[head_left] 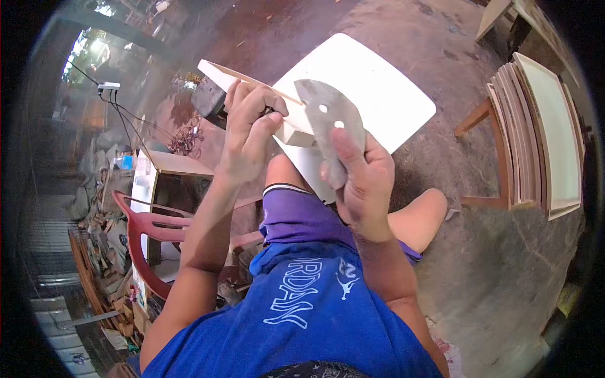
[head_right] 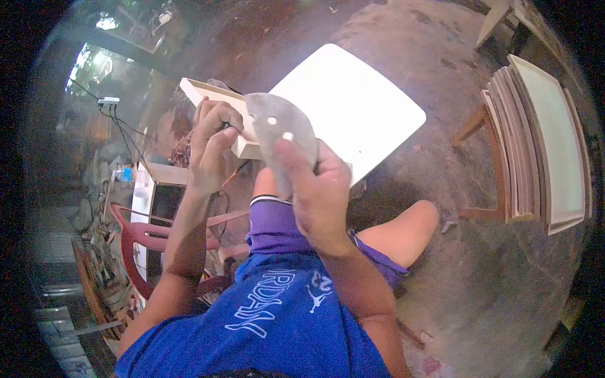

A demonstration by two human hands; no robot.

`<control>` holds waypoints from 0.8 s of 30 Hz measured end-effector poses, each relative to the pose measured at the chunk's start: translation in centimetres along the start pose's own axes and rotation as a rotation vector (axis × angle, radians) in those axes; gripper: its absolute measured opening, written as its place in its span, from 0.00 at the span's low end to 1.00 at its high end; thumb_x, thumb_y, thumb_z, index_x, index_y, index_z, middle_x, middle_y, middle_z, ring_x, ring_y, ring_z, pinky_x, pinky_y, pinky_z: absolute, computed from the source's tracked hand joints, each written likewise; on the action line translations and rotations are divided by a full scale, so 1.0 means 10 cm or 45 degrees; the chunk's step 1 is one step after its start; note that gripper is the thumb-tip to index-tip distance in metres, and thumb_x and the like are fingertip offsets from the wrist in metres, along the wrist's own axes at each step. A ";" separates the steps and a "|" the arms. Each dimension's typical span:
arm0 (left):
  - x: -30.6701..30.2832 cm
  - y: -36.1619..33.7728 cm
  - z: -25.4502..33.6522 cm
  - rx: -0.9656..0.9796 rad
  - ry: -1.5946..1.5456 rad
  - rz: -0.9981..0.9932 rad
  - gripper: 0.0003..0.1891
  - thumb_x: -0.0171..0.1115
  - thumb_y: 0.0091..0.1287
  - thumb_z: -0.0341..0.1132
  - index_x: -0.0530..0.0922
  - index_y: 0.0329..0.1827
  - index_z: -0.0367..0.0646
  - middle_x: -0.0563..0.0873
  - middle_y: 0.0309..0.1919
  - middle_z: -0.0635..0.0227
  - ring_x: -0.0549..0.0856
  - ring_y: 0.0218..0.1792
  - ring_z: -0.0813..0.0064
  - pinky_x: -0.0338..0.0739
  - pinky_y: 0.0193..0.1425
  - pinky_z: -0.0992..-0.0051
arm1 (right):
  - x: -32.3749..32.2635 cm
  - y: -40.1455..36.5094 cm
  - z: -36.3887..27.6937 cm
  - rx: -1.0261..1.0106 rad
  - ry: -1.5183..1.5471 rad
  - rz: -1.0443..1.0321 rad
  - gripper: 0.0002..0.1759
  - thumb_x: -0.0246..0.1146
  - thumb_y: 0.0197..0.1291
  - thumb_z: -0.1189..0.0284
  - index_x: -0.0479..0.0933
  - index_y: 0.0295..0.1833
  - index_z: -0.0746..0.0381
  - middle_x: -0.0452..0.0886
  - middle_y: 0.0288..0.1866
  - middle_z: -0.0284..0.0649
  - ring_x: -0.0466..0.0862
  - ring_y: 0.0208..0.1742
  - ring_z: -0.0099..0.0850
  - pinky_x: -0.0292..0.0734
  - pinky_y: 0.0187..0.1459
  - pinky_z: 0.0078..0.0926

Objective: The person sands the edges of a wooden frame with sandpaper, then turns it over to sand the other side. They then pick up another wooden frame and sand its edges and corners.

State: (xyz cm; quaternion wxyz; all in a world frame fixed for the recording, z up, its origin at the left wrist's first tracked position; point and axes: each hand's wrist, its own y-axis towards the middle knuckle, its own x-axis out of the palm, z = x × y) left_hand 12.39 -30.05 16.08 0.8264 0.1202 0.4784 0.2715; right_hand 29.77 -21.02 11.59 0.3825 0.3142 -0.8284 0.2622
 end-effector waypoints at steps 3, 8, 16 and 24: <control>0.00 -0.02 -0.01 -0.017 -0.024 0.055 0.09 0.57 0.65 0.38 0.77 0.40 0.40 0.76 0.36 0.66 0.73 0.45 0.64 0.56 0.76 0.58 | 0.19 0.04 0.04 0.056 -0.178 -0.062 0.17 0.69 0.75 0.67 0.81 0.57 0.71 0.88 0.41 0.38 0.84 0.31 0.21 0.80 0.32 0.19; 0.00 -0.04 -0.02 -0.020 -0.077 0.079 0.09 0.57 0.65 0.39 0.75 0.40 0.42 0.76 0.38 0.65 0.74 0.46 0.64 0.55 0.77 0.57 | 0.10 0.18 0.13 0.100 -0.450 0.087 0.17 0.72 0.71 0.68 0.81 0.54 0.71 0.88 0.38 0.40 0.85 0.28 0.21 0.80 0.24 0.18; 0.00 -0.12 -0.04 0.011 -0.047 0.102 0.08 0.57 0.66 0.39 0.75 0.40 0.44 0.78 0.40 0.67 0.76 0.49 0.64 0.50 0.80 0.53 | 0.18 0.21 0.14 0.139 -0.286 -0.066 0.15 0.72 0.70 0.70 0.83 0.53 0.71 0.89 0.38 0.38 0.84 0.30 0.21 0.81 0.31 0.21; 0.01 -0.17 -0.07 0.029 -0.069 0.124 0.08 0.58 0.66 0.38 0.75 0.41 0.44 0.79 0.42 0.66 0.77 0.53 0.64 0.49 0.81 0.53 | 0.20 0.22 0.10 0.174 -0.252 -0.054 0.14 0.71 0.70 0.71 0.82 0.53 0.71 0.88 0.37 0.39 0.84 0.27 0.20 0.79 0.23 0.18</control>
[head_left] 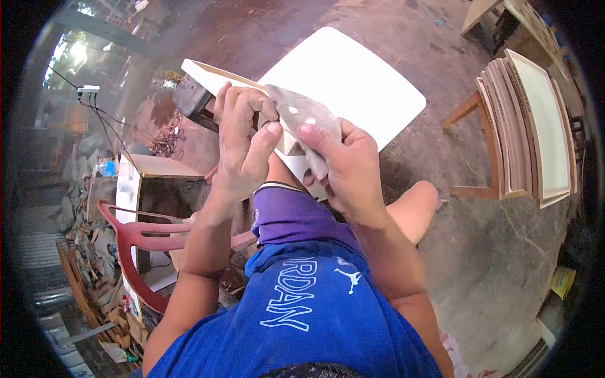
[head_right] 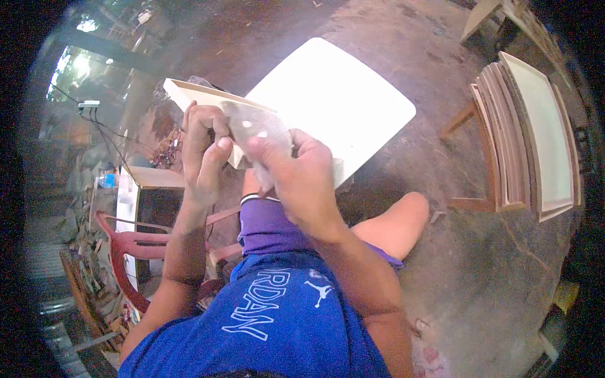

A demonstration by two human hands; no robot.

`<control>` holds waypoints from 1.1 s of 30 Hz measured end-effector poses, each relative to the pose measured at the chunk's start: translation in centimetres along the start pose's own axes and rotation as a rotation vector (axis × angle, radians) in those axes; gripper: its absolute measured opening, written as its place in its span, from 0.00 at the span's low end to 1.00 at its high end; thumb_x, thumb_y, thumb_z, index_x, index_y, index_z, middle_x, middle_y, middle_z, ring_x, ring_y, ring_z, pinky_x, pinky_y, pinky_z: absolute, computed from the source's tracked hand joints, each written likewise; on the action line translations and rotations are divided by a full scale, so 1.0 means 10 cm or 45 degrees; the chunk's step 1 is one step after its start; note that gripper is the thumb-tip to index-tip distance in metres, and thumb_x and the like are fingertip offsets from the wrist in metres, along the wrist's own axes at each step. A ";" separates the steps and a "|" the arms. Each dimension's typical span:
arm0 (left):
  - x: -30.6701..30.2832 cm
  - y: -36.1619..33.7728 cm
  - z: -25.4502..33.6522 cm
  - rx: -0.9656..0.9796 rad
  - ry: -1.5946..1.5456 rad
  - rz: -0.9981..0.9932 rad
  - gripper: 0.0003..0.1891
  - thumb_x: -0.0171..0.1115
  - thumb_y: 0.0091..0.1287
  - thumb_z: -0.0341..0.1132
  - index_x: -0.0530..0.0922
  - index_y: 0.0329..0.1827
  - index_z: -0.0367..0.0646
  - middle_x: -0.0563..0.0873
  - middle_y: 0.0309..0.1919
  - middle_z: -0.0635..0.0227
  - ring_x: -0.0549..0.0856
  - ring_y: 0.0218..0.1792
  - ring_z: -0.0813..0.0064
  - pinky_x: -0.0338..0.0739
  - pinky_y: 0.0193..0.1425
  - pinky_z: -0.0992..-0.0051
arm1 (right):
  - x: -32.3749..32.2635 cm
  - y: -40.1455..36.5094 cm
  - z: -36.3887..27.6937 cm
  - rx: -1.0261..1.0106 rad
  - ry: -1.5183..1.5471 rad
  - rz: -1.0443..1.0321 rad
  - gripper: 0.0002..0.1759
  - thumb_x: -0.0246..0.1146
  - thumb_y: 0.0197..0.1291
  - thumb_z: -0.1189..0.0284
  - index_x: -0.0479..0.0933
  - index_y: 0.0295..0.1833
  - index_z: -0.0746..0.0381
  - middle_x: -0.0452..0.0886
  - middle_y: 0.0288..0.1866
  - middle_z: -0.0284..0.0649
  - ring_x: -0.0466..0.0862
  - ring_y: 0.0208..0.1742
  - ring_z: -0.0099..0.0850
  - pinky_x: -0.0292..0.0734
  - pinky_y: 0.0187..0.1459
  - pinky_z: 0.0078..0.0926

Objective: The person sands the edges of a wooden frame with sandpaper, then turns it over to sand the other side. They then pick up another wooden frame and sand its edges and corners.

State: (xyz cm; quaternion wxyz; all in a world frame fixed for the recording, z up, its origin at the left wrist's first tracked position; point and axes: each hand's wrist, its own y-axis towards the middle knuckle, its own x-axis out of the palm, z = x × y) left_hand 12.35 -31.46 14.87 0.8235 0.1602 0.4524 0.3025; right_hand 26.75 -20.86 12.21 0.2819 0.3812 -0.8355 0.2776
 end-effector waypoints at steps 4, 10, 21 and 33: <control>-0.03 0.00 -0.02 -0.040 -0.001 -0.082 0.08 0.58 0.66 0.39 0.75 0.41 0.44 0.79 0.42 0.67 0.77 0.53 0.64 0.49 0.81 0.53 | -0.20 0.05 0.03 -0.019 -0.071 0.124 0.16 0.72 0.70 0.73 0.80 0.56 0.71 0.88 0.41 0.41 0.85 0.29 0.22 0.80 0.24 0.18; -0.06 0.20 0.10 0.148 0.026 -0.118 0.17 0.68 0.66 0.47 0.82 0.47 0.45 0.82 0.42 0.69 0.77 0.54 0.64 0.51 0.79 0.54 | -0.46 -0.06 0.07 -0.323 -0.203 0.304 0.18 0.73 0.69 0.68 0.83 0.55 0.71 0.89 0.44 0.38 0.85 0.41 0.21 0.81 0.43 0.22; -0.09 0.57 -0.04 0.230 0.075 -0.529 0.20 0.73 0.67 0.47 0.87 0.58 0.48 0.83 0.48 0.69 0.75 0.56 0.66 0.54 0.76 0.56 | -0.55 -0.18 0.01 -0.592 -0.289 0.365 0.17 0.73 0.72 0.64 0.82 0.53 0.67 0.87 0.42 0.36 0.84 0.39 0.20 0.81 0.42 0.22; 0.03 0.59 -0.20 0.390 0.088 -0.333 0.20 0.76 0.60 0.39 0.82 0.52 0.43 0.82 0.52 0.65 0.76 0.61 0.59 0.53 0.80 0.53 | -0.04 0.12 -0.10 -0.642 -0.626 0.236 0.17 0.77 0.67 0.68 0.80 0.51 0.67 0.86 0.34 0.33 0.83 0.33 0.18 0.77 0.32 0.17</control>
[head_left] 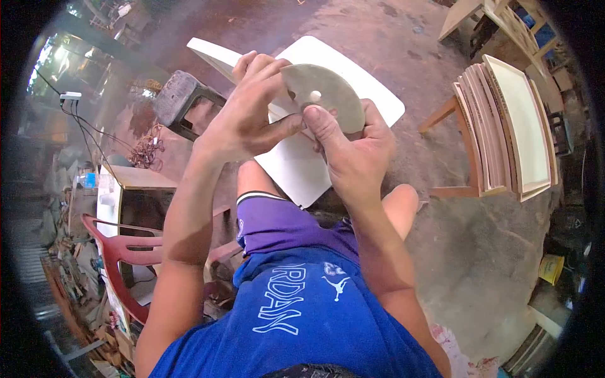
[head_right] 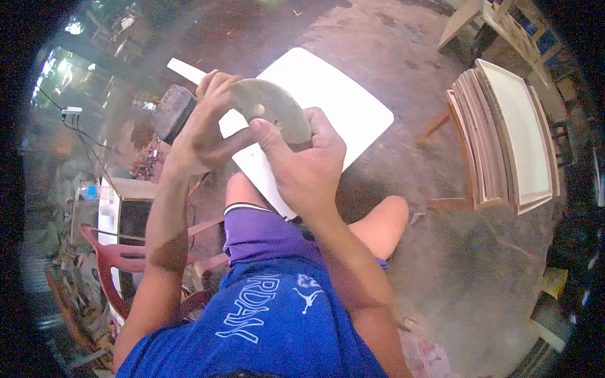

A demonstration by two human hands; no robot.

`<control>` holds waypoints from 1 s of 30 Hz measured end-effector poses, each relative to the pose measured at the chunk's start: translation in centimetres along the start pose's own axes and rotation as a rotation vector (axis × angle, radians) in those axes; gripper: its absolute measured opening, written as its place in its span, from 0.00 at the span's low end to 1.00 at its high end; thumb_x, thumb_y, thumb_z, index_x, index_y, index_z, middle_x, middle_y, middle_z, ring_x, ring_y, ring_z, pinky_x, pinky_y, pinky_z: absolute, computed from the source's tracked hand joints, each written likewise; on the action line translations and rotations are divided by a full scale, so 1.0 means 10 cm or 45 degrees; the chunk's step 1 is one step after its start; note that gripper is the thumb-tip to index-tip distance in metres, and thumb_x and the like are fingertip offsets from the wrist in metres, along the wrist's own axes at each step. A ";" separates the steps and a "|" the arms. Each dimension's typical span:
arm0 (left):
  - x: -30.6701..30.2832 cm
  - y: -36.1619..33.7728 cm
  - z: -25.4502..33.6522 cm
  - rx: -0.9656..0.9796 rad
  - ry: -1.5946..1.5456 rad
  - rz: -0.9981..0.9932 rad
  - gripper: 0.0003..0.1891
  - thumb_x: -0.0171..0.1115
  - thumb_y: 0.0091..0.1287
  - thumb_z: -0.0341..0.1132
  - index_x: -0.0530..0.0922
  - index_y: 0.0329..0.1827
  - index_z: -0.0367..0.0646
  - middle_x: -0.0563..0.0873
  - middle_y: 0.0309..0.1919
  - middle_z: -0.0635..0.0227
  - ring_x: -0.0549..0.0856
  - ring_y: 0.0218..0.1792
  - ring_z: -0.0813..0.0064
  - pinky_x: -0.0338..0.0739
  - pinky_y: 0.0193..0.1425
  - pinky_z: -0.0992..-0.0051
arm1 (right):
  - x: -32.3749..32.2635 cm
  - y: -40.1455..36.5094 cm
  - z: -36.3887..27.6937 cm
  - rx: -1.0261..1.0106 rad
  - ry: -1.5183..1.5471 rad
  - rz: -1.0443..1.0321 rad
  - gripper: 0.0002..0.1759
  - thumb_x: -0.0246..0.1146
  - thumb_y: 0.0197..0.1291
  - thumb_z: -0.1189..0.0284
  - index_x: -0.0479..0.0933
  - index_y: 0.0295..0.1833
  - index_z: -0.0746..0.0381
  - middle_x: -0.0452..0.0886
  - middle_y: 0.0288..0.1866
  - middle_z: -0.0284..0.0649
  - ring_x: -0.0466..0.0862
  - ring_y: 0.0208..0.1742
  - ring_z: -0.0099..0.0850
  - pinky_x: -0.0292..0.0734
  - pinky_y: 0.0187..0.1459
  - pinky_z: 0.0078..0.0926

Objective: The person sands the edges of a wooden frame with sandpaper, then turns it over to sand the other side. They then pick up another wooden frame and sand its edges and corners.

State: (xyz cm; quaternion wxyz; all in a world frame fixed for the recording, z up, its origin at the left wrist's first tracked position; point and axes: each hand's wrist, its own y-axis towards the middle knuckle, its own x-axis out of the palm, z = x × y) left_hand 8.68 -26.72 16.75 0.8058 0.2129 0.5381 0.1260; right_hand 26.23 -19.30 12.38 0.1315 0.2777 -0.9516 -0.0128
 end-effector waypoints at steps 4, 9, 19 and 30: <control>0.00 0.07 0.00 -0.049 0.019 -0.029 0.21 0.77 0.58 0.39 0.81 0.52 0.43 0.82 0.51 0.63 0.76 0.61 0.59 0.54 0.79 0.54 | -0.02 0.01 -0.02 0.073 0.032 0.083 0.15 0.77 0.67 0.69 0.81 0.48 0.67 0.87 0.35 0.34 0.83 0.32 0.18 0.77 0.32 0.17; 0.05 0.10 -0.05 -0.038 0.026 -0.040 0.22 0.76 0.57 0.36 0.82 0.54 0.42 0.83 0.51 0.63 0.76 0.61 0.59 0.55 0.78 0.57 | 0.01 -0.03 -0.07 -0.118 0.144 0.244 0.14 0.79 0.65 0.67 0.82 0.42 0.64 0.87 0.35 0.34 0.82 0.33 0.17 0.78 0.34 0.19; 0.03 0.08 0.00 -0.137 -0.191 0.027 0.48 0.77 0.53 0.28 0.68 0.82 0.48 0.83 0.53 0.61 0.77 0.60 0.57 0.60 0.78 0.58 | 0.00 -0.02 0.02 -0.352 -0.057 0.294 0.16 0.81 0.62 0.66 0.82 0.43 0.64 0.88 0.35 0.34 0.84 0.35 0.19 0.79 0.36 0.21; 0.17 0.03 0.12 -0.079 0.141 0.179 0.25 0.83 0.50 0.49 0.87 0.47 0.46 0.85 0.39 0.68 0.79 0.51 0.65 0.64 0.68 0.64 | -0.54 0.03 0.39 -0.090 0.289 0.568 0.17 0.74 0.69 0.70 0.78 0.51 0.70 0.86 0.43 0.41 0.86 0.34 0.26 0.84 0.29 0.22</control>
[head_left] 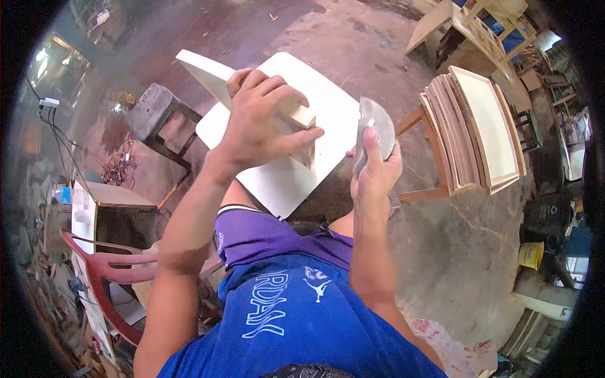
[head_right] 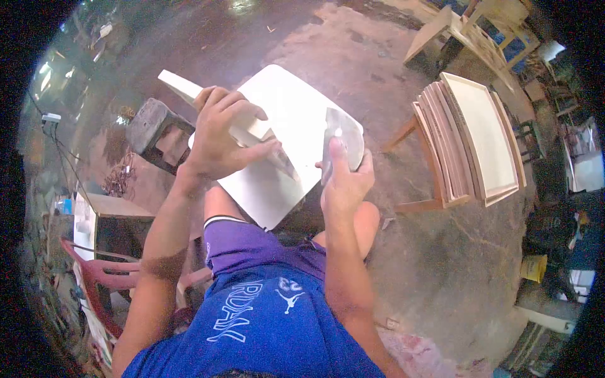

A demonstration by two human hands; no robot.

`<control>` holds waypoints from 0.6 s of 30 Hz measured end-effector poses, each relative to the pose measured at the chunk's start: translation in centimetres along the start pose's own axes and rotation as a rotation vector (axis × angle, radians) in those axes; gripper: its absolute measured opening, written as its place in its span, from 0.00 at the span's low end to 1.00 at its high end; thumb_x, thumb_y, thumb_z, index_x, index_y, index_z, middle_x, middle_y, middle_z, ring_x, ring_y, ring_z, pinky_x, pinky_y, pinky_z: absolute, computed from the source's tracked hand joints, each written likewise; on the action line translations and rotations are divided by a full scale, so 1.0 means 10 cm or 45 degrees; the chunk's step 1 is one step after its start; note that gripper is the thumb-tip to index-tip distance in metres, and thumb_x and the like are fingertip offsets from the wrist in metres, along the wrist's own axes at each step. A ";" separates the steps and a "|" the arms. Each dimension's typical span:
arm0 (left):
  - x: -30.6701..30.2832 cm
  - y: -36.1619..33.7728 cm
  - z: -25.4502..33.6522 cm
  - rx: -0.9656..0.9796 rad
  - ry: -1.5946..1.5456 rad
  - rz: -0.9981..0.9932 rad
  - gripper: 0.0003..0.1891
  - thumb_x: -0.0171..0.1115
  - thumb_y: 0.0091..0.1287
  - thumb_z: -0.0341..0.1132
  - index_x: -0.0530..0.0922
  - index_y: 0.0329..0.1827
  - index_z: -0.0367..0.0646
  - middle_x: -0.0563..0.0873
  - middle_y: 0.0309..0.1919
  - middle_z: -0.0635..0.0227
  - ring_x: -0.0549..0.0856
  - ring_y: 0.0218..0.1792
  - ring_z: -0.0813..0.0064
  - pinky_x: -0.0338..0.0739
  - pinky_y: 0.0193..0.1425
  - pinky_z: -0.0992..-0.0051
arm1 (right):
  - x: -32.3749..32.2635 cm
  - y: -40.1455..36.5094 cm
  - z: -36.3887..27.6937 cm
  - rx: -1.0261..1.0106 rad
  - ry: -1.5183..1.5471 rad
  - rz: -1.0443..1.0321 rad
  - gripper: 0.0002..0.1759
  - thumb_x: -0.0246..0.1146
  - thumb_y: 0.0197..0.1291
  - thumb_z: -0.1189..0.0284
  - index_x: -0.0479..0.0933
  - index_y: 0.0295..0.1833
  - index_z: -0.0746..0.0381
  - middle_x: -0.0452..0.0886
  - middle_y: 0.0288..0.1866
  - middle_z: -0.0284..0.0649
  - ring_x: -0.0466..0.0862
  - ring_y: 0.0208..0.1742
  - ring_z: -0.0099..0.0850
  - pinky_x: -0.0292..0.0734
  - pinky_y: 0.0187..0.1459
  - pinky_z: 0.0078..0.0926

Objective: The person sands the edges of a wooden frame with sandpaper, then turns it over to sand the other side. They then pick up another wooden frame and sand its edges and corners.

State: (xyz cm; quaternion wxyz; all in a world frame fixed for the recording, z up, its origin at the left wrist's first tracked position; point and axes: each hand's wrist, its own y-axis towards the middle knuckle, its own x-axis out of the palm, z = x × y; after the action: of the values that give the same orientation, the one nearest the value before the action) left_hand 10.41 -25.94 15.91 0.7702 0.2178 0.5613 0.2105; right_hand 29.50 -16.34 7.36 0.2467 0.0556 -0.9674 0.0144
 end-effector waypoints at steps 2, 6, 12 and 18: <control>0.00 0.03 0.02 -0.040 -0.025 0.028 0.21 0.80 0.53 0.53 0.86 0.37 0.45 0.87 0.38 0.67 0.81 0.49 0.64 0.60 0.71 0.60 | -0.32 0.03 0.20 0.055 -0.063 0.037 0.18 0.74 0.70 0.70 0.79 0.53 0.71 0.86 0.46 0.41 0.87 0.37 0.27 0.85 0.33 0.25; -0.40 0.12 -0.09 -0.294 -0.145 0.224 0.19 0.80 0.56 0.47 0.86 0.39 0.42 0.86 0.35 0.68 0.83 0.44 0.67 0.74 0.56 0.62 | -0.91 0.17 0.38 0.136 -0.042 0.205 0.21 0.70 0.73 0.70 0.76 0.62 0.73 0.85 0.48 0.42 0.87 0.41 0.32 0.87 0.39 0.32; -0.56 -0.10 -0.73 -1.031 -0.889 0.722 0.23 0.69 0.70 0.53 0.83 0.50 0.40 0.82 0.37 0.69 0.83 0.43 0.72 0.78 0.49 0.73 | -1.07 0.32 0.17 0.270 0.321 0.036 0.20 0.60 0.80 0.63 0.72 0.63 0.68 0.81 0.39 0.45 0.85 0.34 0.38 0.86 0.41 0.39; 0.18 -0.98 -1.73 -1.202 -1.619 1.016 0.11 0.66 0.73 0.43 0.80 0.40 0.44 0.82 0.34 0.70 0.83 0.39 0.74 0.78 0.49 0.72 | -0.63 0.19 -0.04 0.285 0.490 0.195 0.12 0.61 0.79 0.69 0.75 0.58 0.65 0.83 0.43 0.42 0.83 0.30 0.33 0.82 0.29 0.33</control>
State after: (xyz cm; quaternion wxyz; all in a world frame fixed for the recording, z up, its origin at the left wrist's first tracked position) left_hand -4.83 -31.15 4.18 0.8151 0.1325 -0.2361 0.5121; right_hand 34.93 -13.76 4.71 0.4171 0.0054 -0.8963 0.1507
